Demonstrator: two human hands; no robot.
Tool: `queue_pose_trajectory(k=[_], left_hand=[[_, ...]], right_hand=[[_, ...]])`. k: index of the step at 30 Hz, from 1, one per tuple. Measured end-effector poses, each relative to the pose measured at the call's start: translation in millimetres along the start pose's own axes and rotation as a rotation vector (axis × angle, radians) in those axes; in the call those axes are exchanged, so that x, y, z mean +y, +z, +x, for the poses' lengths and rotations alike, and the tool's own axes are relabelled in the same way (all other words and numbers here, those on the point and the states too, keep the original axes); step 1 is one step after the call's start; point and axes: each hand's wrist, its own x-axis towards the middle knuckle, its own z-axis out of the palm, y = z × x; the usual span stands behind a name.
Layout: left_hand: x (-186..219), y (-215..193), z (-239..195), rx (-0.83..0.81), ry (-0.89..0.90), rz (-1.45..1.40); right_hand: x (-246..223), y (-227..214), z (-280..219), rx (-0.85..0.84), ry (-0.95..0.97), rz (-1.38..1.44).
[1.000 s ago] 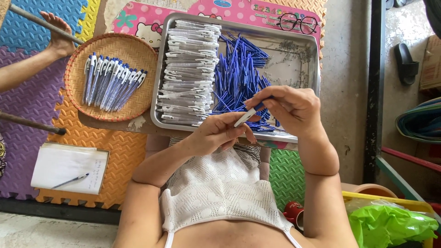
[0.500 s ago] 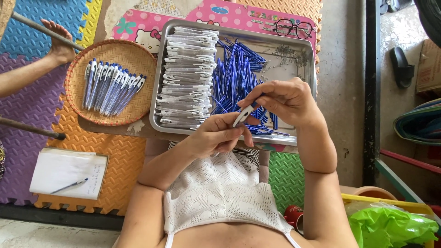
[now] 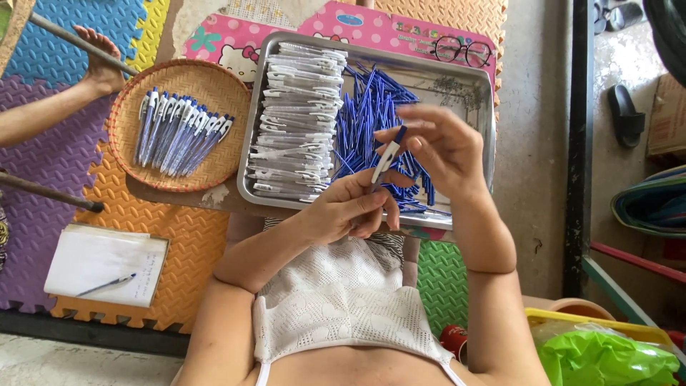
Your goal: The person sits on the floor and assembles blue pens by inserting blue ink cartridges into white pen barrels. They pick up a barrel and a cartridge from a metal tray, insert the cartridge into the barrel, and place the assembled pen into a woven basket.
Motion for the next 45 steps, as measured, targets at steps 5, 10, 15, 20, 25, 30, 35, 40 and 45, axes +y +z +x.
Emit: queue_pose_trajectory(k=[5, 10, 15, 20, 25, 30, 35, 40, 45], left_hand=[[3.1, 2.6, -1.8, 0.02, -0.016, -0.115], [1.8, 4.5, -2.0, 0.035, -0.004, -0.141], [5.0, 2.9, -2.5, 0.014, 0.001, -0.148], [-5.6, -10.6, -0.1, -0.064, 0.031, -0.089], [-17.2, -20.2, -1.5, 0.017, 0.195, 0.3], [-31.3, -29.2, -28.5, 0.16, 0.226, 0.728], [-60.1, -39.4, -50.2, 0.269, 0.111, 0.74], [-50.0, -23.7, -60.1, 0.328, 0.022, 0.89], [-79.0, -50.4, -75.7, 0.343, -0.095, 1.04]], right_hand=[[1.0, 6.6, -6.1, 0.082, 0.013, 0.008], [0.6, 14.4, -9.8, 0.061, -0.007, 0.041], [3.8, 16.2, -12.3, 0.05, -0.031, 0.054], [1.4, 14.8, -14.5, -0.01, -0.042, 0.119], [20.0, 24.8, -39.0, -0.076, -0.014, 0.22], [53.4, 35.5, -58.3, -0.108, -0.132, -0.073], [85.2, 51.7, -93.3, 0.062, 0.008, -0.176], [117.2, 64.1, -125.2, 0.14, 0.107, -0.001], [123.6, 69.1, -145.9, 0.144, 0.274, 0.402]])
